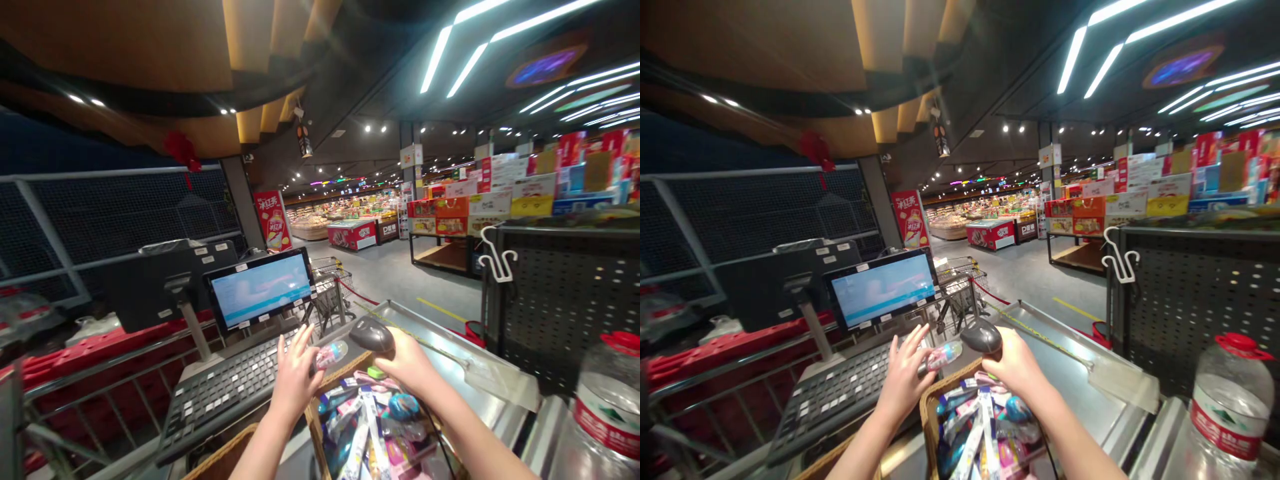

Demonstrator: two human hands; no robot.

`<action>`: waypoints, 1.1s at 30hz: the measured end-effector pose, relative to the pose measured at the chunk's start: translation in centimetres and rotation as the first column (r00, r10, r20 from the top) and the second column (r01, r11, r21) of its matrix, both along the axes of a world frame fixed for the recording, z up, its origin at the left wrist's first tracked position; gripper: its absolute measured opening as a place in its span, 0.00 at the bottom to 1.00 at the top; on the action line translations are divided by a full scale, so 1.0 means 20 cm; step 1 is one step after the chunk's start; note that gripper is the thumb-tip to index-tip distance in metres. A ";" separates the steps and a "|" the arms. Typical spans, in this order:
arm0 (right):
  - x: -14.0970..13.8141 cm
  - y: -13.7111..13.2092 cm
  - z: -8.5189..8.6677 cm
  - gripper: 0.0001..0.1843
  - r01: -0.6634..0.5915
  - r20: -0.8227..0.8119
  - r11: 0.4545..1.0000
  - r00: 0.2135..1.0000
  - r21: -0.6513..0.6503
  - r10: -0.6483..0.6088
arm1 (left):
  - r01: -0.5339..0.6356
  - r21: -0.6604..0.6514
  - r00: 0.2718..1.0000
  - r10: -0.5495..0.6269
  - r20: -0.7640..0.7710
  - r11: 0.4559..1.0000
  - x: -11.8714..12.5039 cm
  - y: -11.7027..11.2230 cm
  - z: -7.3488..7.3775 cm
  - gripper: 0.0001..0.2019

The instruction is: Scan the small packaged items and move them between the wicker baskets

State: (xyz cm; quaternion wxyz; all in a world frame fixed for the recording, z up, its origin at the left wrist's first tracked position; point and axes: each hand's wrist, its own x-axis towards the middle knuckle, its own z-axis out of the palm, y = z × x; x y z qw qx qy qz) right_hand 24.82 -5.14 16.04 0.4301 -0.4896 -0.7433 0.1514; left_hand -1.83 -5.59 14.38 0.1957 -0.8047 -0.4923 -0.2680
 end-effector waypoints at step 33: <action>-0.41 -0.22 0.01 0.23 -0.311 -0.013 0.950 0.950 0.013 0.312 | -0.188 0.081 0.981 0.191 -0.033 0.979 -0.40 -0.17 -0.04 0.10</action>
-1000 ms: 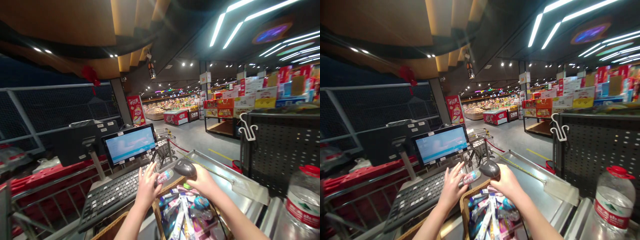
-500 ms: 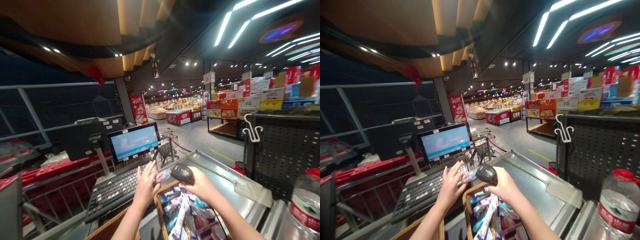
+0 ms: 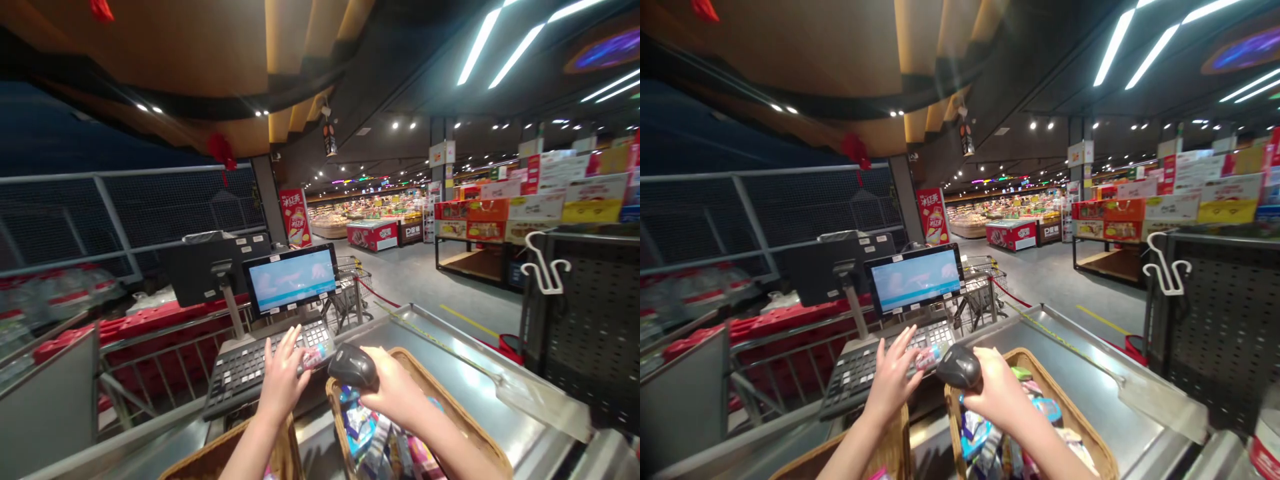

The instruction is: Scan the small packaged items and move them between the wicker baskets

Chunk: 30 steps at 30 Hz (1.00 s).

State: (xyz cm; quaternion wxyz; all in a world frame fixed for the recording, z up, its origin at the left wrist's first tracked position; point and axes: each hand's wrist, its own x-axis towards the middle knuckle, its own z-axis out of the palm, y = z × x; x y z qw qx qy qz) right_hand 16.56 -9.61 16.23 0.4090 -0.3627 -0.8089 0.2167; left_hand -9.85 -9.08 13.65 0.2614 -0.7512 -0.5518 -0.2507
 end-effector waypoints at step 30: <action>-0.35 -0.18 -0.09 0.26 -0.146 0.017 0.986 0.989 -0.074 0.148 | -0.193 -0.028 0.980 0.195 0.047 0.981 -0.38 -0.25 -0.11 0.08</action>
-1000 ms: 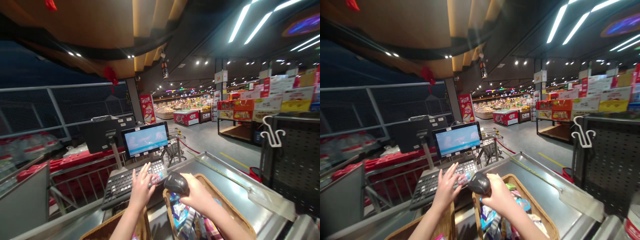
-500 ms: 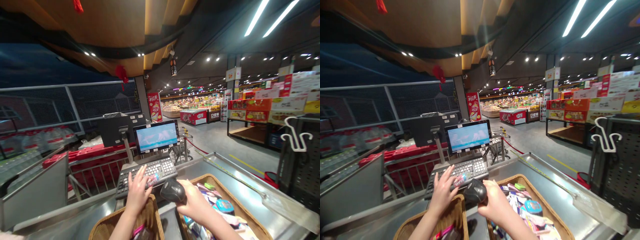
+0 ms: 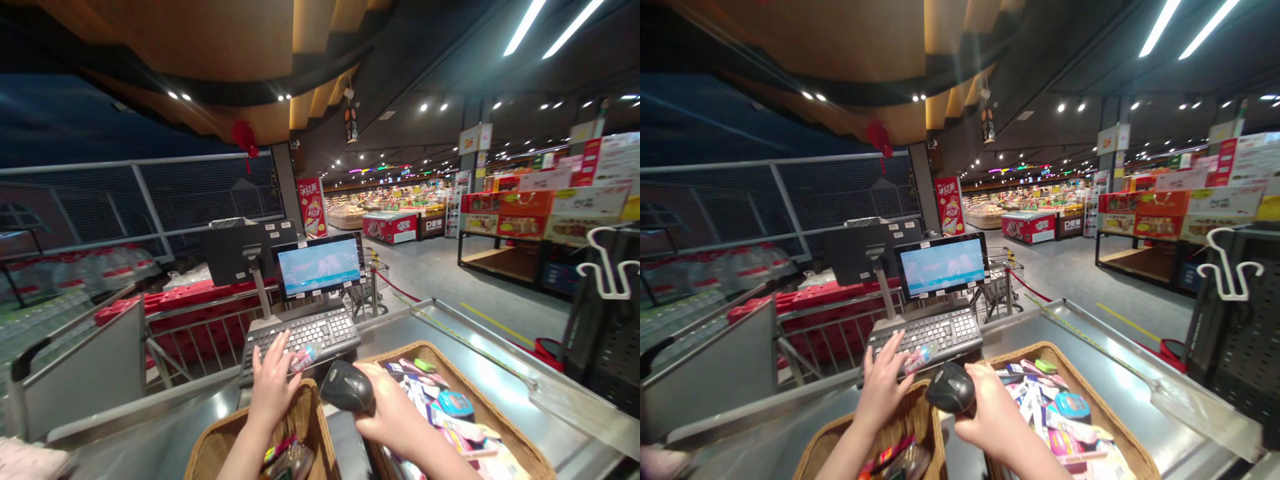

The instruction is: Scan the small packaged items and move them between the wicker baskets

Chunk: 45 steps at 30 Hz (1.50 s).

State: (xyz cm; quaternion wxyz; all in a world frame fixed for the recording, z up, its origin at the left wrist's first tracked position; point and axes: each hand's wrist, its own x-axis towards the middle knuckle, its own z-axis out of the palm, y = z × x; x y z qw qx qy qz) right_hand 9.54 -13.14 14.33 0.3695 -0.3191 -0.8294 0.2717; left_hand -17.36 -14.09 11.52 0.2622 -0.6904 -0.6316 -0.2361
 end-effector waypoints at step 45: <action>0.58 0.09 -0.06 0.27 0.315 0.033 0.949 0.949 -0.013 -0.314 | 0.338 -0.485 0.940 -0.261 0.221 0.807 1.00 0.22 -0.46 0.12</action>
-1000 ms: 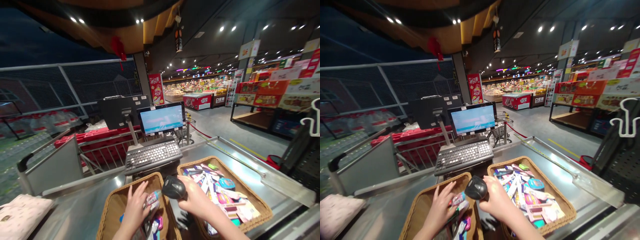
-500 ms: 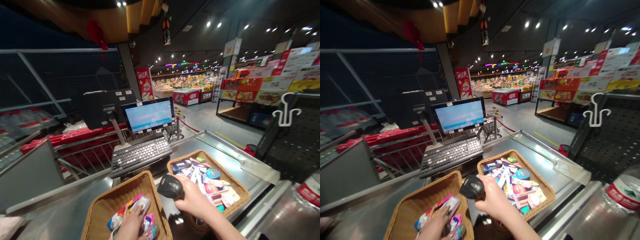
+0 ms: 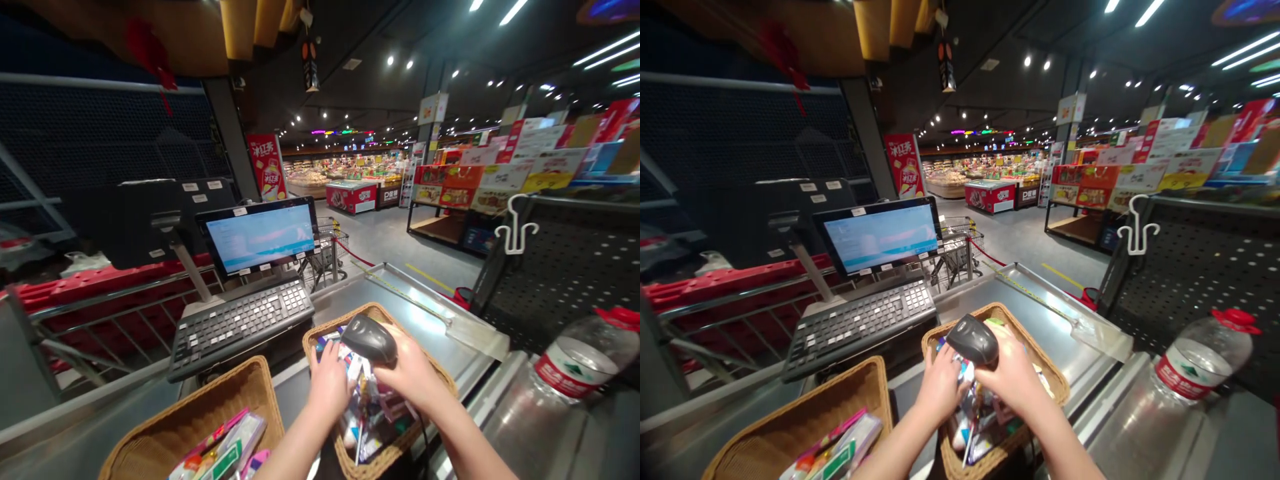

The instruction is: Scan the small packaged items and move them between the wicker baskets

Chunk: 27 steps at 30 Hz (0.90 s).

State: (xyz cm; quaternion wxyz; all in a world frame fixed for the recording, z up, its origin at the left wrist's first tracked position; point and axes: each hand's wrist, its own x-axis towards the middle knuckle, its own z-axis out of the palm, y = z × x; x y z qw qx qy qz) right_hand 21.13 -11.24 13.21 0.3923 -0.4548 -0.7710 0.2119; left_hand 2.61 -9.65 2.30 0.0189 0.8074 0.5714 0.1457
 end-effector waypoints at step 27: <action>0.10 0.16 -0.05 0.20 0.028 -0.018 1.000 0.999 0.013 -0.028 | -0.089 0.322 0.993 0.111 -0.049 0.942 -0.30 0.09 0.32 0.03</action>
